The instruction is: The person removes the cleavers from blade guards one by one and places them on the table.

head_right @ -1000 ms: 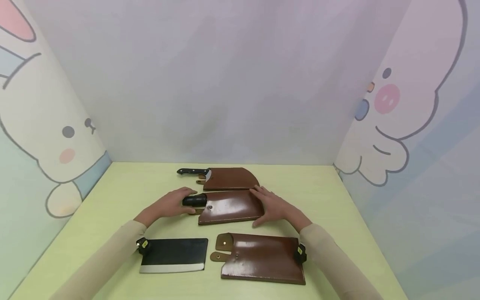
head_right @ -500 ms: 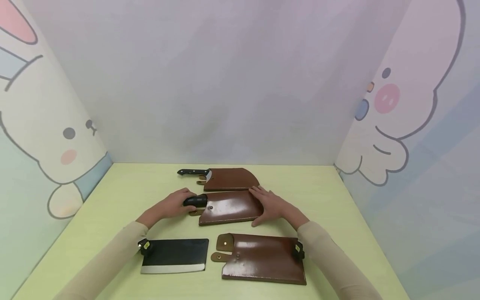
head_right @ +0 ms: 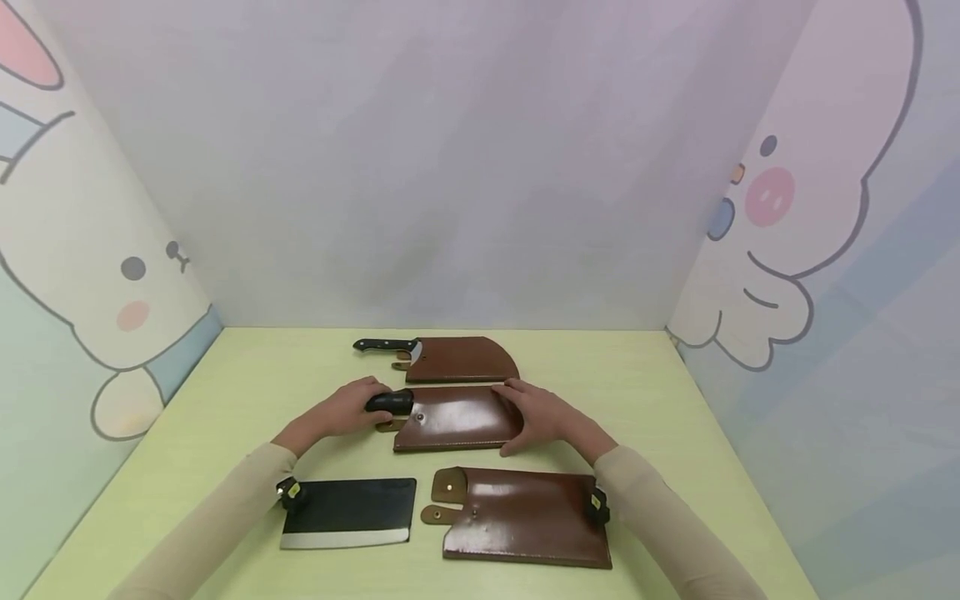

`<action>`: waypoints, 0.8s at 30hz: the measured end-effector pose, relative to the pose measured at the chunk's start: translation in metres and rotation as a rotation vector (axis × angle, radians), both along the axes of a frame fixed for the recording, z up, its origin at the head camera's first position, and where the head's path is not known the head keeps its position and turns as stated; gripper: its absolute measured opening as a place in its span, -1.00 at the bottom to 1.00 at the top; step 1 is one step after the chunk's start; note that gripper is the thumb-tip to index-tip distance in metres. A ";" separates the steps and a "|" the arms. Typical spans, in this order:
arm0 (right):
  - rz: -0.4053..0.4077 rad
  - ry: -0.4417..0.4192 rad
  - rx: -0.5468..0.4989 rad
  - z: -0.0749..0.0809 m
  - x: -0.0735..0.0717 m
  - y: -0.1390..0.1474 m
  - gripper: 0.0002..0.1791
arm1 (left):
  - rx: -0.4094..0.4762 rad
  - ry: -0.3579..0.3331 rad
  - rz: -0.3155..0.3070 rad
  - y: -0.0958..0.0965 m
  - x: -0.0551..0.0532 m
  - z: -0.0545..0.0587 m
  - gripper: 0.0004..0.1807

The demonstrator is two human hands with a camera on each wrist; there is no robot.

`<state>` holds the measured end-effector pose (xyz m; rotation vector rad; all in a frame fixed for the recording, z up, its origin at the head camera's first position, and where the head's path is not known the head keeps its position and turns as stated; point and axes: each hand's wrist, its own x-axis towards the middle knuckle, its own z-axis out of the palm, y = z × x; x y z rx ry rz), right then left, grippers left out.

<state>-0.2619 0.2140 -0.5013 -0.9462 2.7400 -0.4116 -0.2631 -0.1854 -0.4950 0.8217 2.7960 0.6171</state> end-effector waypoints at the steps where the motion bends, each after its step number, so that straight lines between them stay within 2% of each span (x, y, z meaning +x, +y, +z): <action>1: 0.003 0.005 0.010 0.000 0.000 0.000 0.33 | 0.001 -0.001 -0.005 0.000 0.000 0.000 -0.56; 4: 0.010 0.008 0.028 0.001 -0.001 -0.001 0.32 | -0.002 0.005 -0.020 0.000 -0.001 0.000 -0.53; 12: 0.039 0.006 0.043 -0.003 -0.004 -0.002 0.32 | -0.018 0.008 -0.013 -0.001 -0.002 -0.002 -0.53; 24: 0.055 0.051 0.026 -0.003 -0.004 -0.001 0.34 | -0.035 0.088 -0.031 0.002 0.002 0.002 -0.67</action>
